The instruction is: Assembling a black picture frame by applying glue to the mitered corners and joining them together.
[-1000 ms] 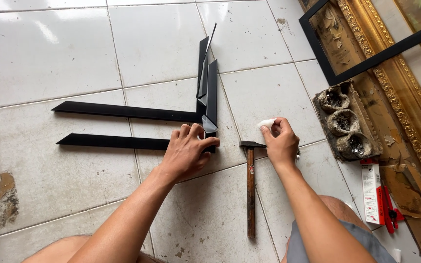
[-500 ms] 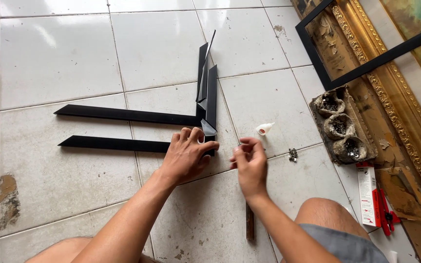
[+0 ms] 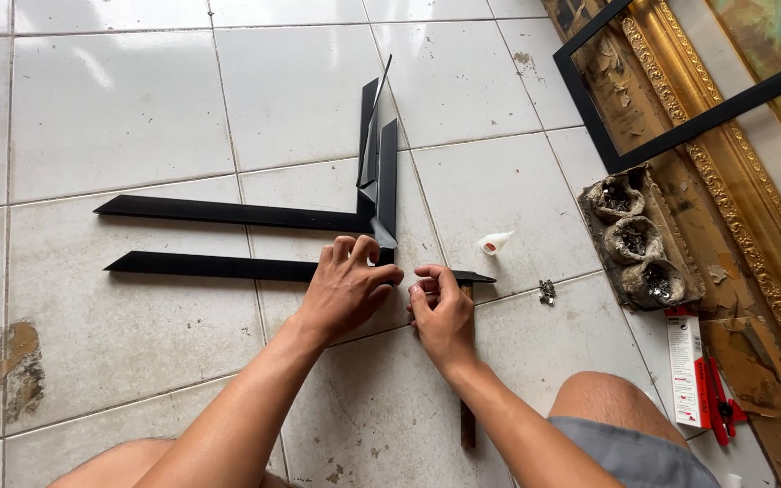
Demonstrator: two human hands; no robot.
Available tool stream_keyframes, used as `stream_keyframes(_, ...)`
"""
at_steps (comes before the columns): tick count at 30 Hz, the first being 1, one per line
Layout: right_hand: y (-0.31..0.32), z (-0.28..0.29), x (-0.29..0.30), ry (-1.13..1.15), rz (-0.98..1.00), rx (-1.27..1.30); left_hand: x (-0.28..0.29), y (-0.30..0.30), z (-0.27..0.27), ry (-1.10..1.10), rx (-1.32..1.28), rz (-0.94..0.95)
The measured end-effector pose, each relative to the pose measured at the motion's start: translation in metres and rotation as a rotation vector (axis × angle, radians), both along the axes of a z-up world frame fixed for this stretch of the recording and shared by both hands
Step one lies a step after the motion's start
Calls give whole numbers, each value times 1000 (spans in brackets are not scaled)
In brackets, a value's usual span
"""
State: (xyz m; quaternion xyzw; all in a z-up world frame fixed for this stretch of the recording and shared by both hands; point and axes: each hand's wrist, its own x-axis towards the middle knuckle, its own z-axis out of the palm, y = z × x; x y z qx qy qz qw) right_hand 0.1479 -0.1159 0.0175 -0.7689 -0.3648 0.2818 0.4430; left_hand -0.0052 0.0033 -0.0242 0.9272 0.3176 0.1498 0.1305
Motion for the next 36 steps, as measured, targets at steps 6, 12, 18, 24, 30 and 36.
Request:
stream_keyframes(6, 0, 2, 1, 26, -5, -19, 1, -3, -3, -51, 57, 2)
stream_keyframes(12, 1, 1, 2, 30, -11, -16, 3, -3, 3, -157, 23, 26)
stream_keyframes(18, 2, -6, 4, 63, -12, 22, -7, 30, 17, -368, 42, 104)
stream_keyframes(24, 0, -20, 8, 129, -19, 66, -40, 28, 20, -15, -87, 135)
stream_keyframes(30, 0, -46, 16, 221, -35, 37, -34, 21, -11, 11, 12, 127)
stream_keyframes(36, -8, -2, 5, 577, -68, -31, -39, -23, 31, -39, -27, 92)
